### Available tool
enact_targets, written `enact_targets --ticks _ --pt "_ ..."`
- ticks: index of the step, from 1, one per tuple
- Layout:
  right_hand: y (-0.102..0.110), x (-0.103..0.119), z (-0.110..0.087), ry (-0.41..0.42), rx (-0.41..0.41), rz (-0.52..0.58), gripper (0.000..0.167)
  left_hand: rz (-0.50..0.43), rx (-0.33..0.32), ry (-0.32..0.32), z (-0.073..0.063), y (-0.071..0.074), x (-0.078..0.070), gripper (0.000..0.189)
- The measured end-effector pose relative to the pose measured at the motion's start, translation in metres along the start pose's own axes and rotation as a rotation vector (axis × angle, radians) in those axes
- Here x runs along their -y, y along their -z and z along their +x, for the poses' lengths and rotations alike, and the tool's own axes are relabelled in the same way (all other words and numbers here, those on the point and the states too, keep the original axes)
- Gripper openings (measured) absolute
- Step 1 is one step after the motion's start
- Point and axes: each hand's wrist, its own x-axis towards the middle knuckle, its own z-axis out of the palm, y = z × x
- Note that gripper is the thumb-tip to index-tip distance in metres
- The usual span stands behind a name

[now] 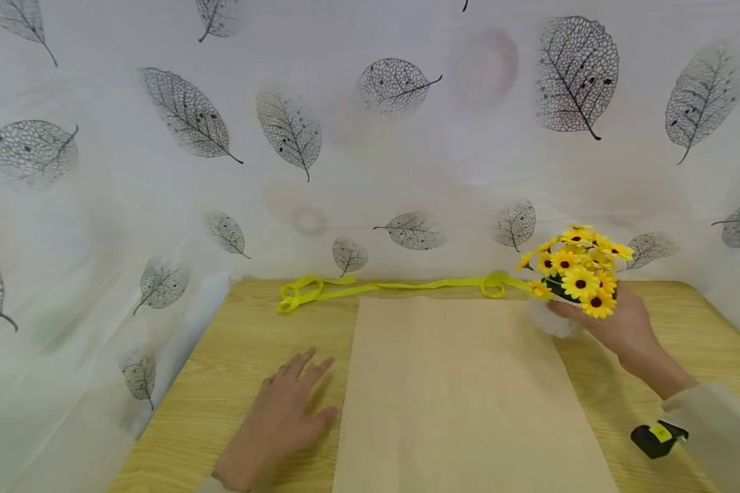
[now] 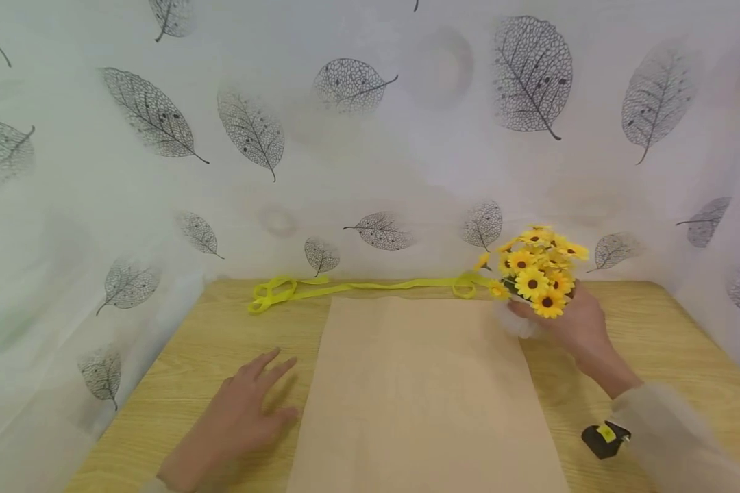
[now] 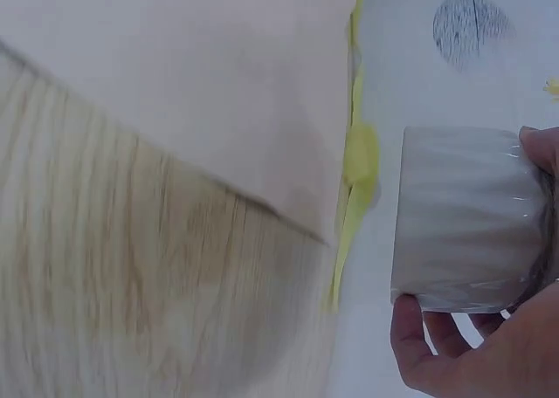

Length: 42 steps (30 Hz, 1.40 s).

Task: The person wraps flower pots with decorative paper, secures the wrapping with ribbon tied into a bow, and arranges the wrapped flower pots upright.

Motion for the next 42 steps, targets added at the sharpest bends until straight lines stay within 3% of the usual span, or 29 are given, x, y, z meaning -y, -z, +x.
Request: enact_targets --ticks 11,17,26,42 --pt "-0.029 0.029 -0.021 0.105 0.032 0.02 0.099 0.0 0.012 0.03 -0.005 0.005 0.006 0.071" --pt "-0.045 0.043 -0.025 0.134 0.048 -0.042 0.101 -0.002 0.024 0.039 -0.006 0.007 0.009 0.071" --pt "-0.076 0.068 -0.035 0.035 0.025 -0.035 0.106 0.003 0.018 0.05 -0.008 0.011 0.01 0.07" --pt "-0.124 0.096 -0.04 0.051 0.065 0.072 0.099 0.002 -0.04 0.049 -0.014 0.013 0.018 0.07"
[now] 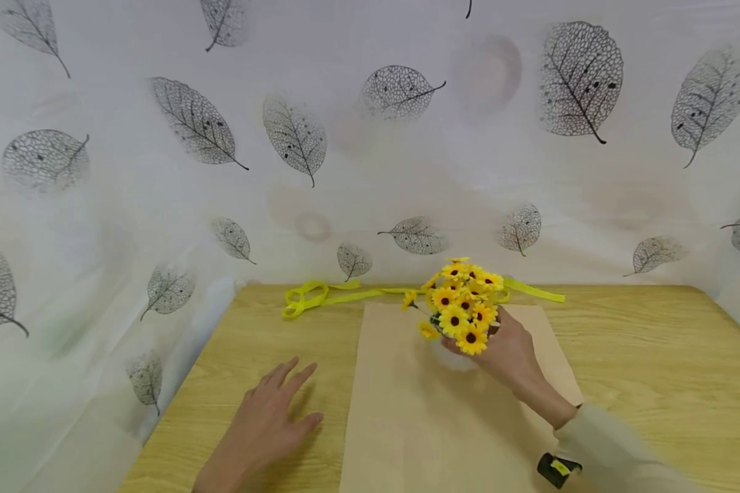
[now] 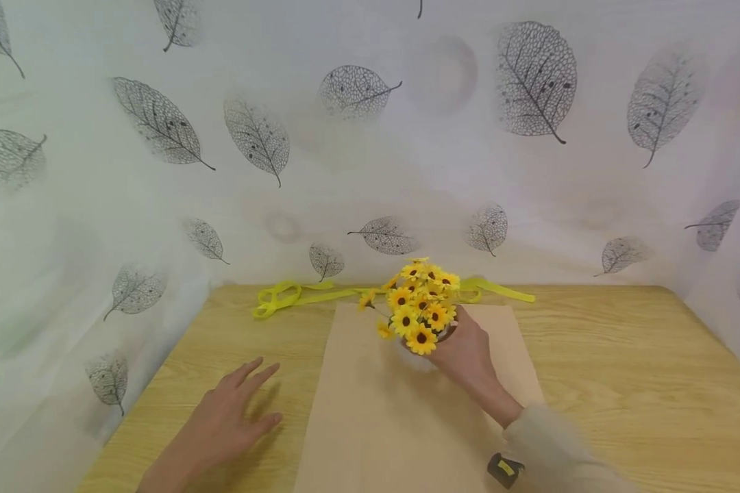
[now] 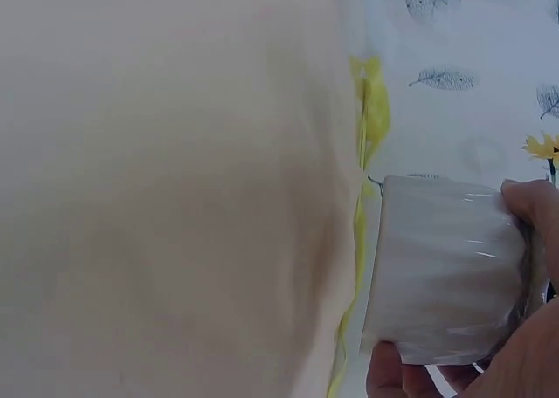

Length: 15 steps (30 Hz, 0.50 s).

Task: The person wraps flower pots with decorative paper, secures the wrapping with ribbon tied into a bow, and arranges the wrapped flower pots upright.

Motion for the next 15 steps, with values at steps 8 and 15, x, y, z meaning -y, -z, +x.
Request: enact_targets --ticks 8,15 --pt "-0.021 0.01 -0.003 0.056 0.031 0.019 0.086 -0.009 0.051 0.028 -0.001 0.002 0.001 0.071" --pt "-0.036 0.019 -0.007 0.154 0.038 0.017 0.066 -0.002 0.057 0.025 0.001 0.005 0.001 0.071"
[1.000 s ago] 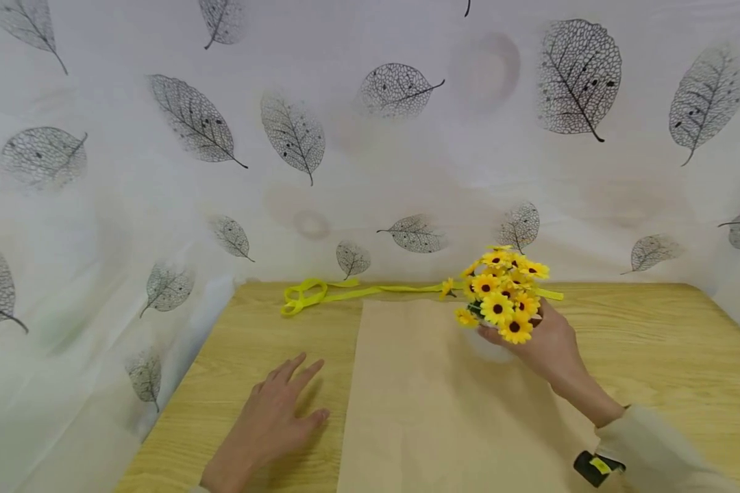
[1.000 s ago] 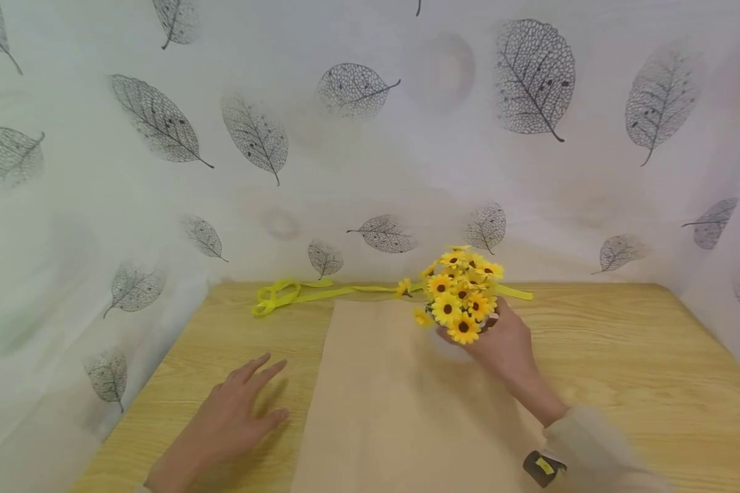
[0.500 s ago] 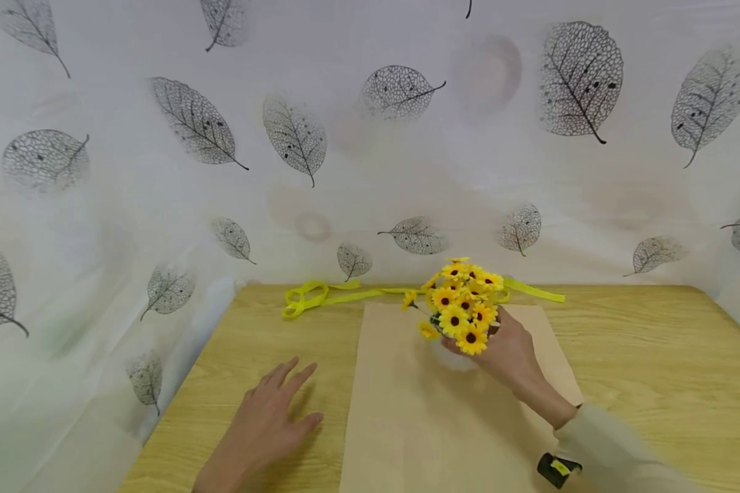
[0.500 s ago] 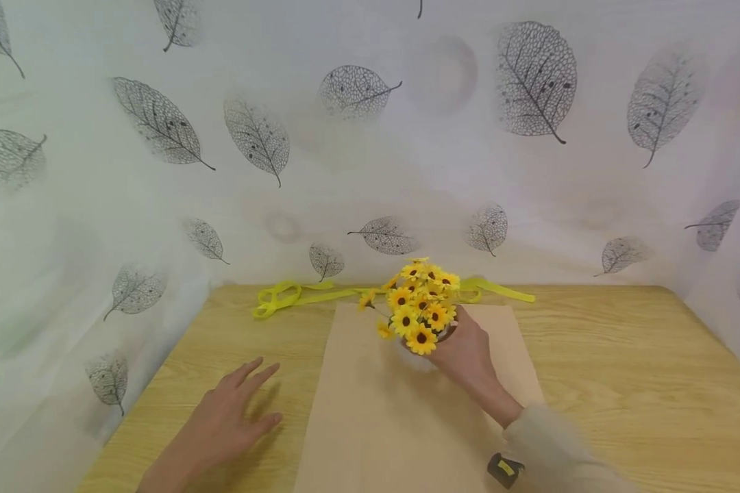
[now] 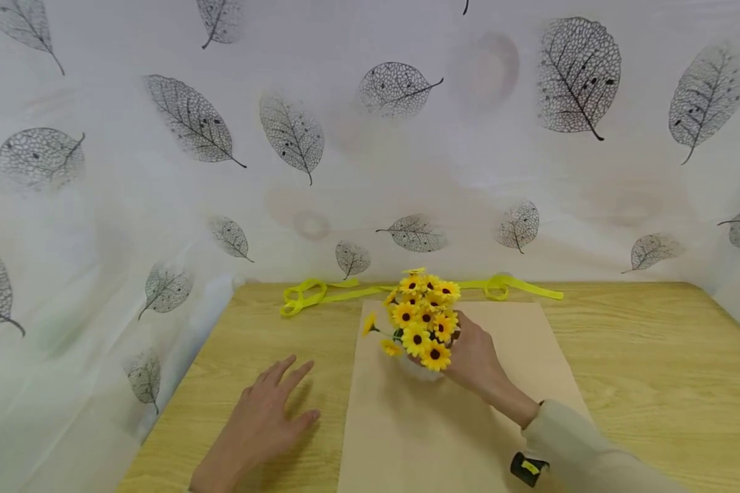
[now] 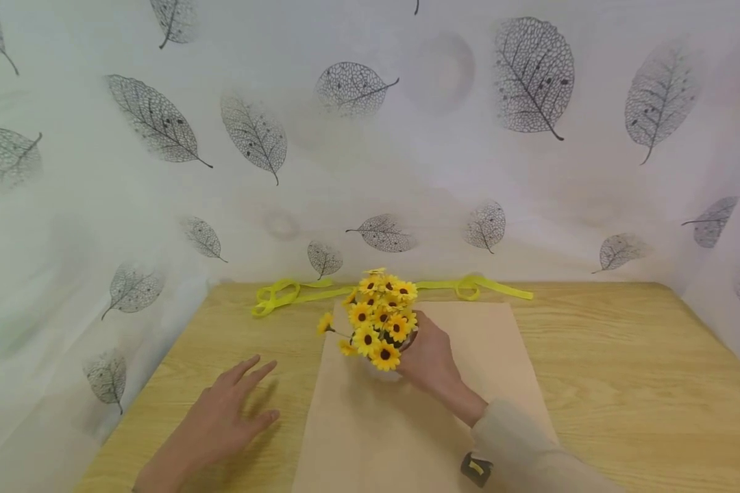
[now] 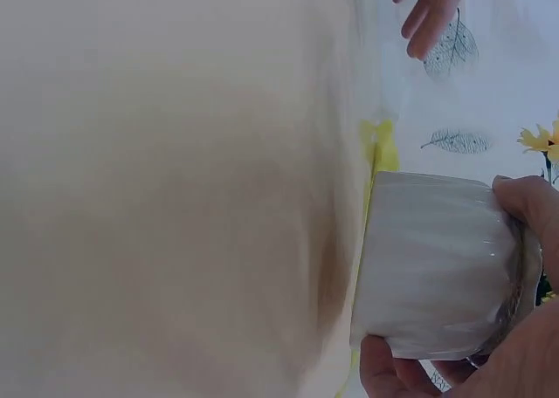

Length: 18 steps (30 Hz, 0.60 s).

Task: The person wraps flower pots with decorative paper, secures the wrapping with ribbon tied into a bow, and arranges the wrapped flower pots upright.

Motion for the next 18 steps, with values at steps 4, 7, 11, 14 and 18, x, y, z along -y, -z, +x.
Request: enact_targets --ticks 4,7,11,14,18 --pt "-0.007 0.002 -0.001 0.012 0.002 0.008 0.063 -0.01 0.024 0.013 0.0 0.003 -0.001 0.071" --pt "-0.01 0.002 -0.002 0.014 0.01 0.005 0.064 -0.013 0.038 0.02 0.0 0.003 -0.001 0.071" --pt "-0.012 0.001 -0.002 -0.001 0.025 -0.003 0.066 -0.014 0.042 0.02 0.001 0.003 -0.001 0.071" --pt "-0.013 0.0 -0.002 -0.009 0.036 -0.01 0.065 -0.016 0.046 0.018 0.002 0.003 -0.001 0.071" --pt "-0.011 0.001 -0.003 -0.023 0.043 -0.015 0.064 -0.009 0.049 0.016 0.002 0.003 -0.001 0.071"
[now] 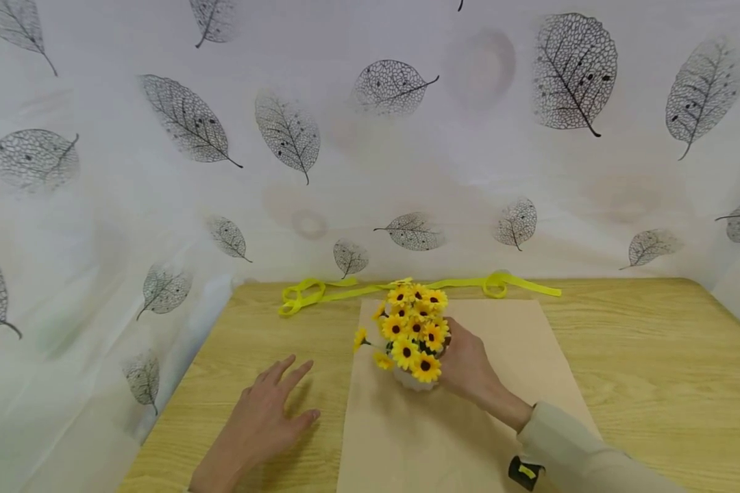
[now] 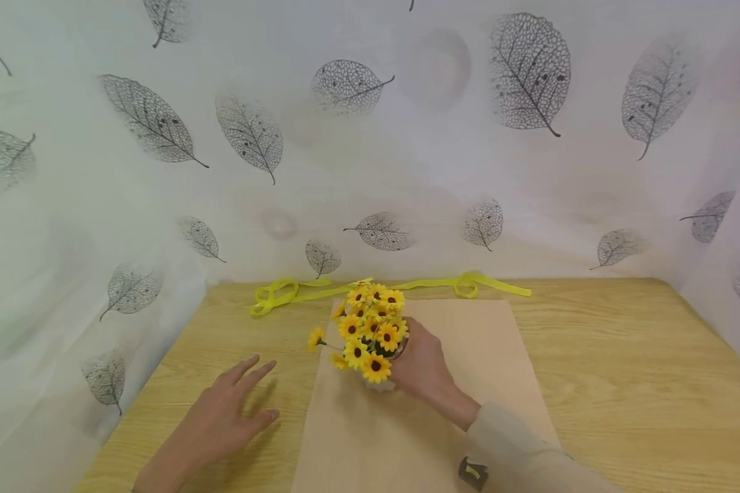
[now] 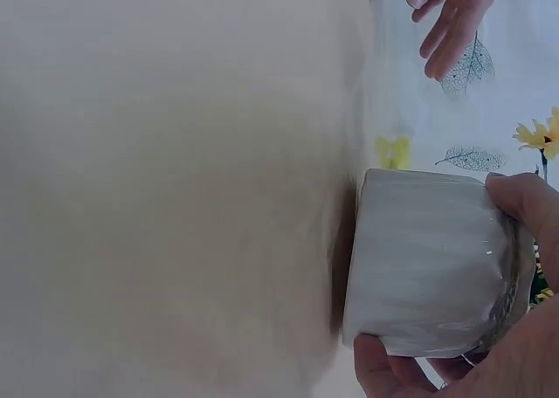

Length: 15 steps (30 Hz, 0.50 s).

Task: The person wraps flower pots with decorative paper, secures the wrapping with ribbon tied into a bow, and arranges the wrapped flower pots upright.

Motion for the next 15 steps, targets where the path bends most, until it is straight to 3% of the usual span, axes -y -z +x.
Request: enact_targets --ticks 10,15 --pt "0.003 -0.006 -0.005 0.014 0.006 -0.037 0.06 -0.024 0.002 -0.009 0.0 -0.001 -0.002 0.07" --pt "0.006 -0.008 -0.007 0.008 0.045 -0.009 0.054 -0.175 0.016 0.03 0.001 -0.006 -0.014 0.063"
